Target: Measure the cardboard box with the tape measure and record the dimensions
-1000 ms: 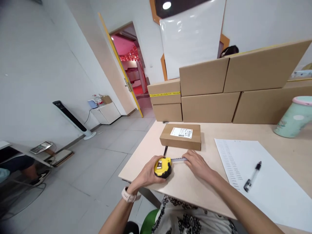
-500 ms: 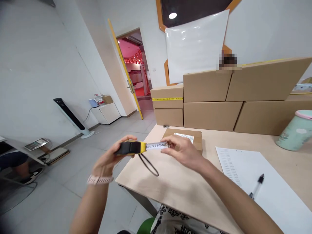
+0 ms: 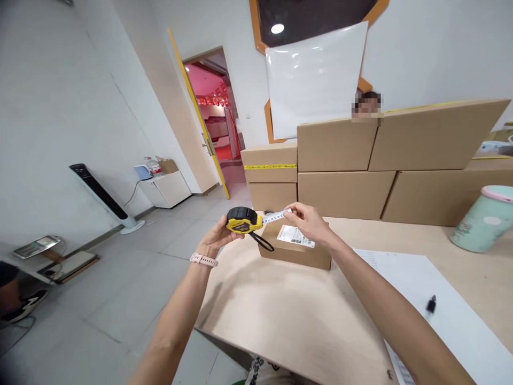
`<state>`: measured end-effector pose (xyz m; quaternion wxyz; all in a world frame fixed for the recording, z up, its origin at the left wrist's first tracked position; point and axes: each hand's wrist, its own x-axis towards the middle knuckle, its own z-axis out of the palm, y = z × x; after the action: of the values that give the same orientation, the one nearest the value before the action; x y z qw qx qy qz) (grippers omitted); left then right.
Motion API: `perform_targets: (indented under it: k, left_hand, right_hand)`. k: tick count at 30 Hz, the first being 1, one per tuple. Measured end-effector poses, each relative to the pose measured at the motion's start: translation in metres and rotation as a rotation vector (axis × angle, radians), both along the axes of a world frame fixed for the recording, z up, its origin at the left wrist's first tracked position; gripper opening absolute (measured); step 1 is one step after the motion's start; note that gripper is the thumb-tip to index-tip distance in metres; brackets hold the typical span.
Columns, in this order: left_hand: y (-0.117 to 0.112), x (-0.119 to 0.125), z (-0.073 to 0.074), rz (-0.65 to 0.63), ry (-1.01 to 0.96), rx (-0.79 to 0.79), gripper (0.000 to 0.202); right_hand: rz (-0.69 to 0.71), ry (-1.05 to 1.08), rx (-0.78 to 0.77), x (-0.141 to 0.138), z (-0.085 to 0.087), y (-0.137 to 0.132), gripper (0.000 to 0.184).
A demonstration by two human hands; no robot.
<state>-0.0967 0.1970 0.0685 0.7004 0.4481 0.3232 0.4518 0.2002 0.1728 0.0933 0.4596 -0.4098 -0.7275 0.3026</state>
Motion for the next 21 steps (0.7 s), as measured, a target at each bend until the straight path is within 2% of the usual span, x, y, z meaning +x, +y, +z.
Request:
perform_targets:
  k: [5,9,12,15,18,21]
  left_hand:
    - [0.008,0.001,-0.007,0.053,-0.026,-0.069,0.038]
    - [0.022,-0.001,-0.012,0.076,0.03,-0.163,0.036]
    - [0.036,0.001,-0.02,0.114,0.057,-0.21,0.034]
    - [0.048,0.008,-0.03,0.154,0.064,-0.232,0.035]
    - [0.054,0.018,-0.041,0.185,0.069,-0.238,0.036]
    - [0.058,0.029,-0.05,0.2,0.079,-0.243,0.036]
  right_hand:
    - [-0.011,-0.115,0.036,-0.018,0.006,-0.005,0.03]
    - [-0.081,-0.153,0.026,-0.019,-0.007,0.003,0.029]
    - [-0.115,-0.128,0.009,0.002,-0.021,0.009,0.032]
    - [-0.171,-0.086,-0.027,0.038,-0.04,0.007,0.034]
    - [-0.29,0.021,-0.077,0.073,-0.064,0.001,0.033]
    - [-0.344,0.064,-0.089,0.092,-0.091,-0.002,0.035]
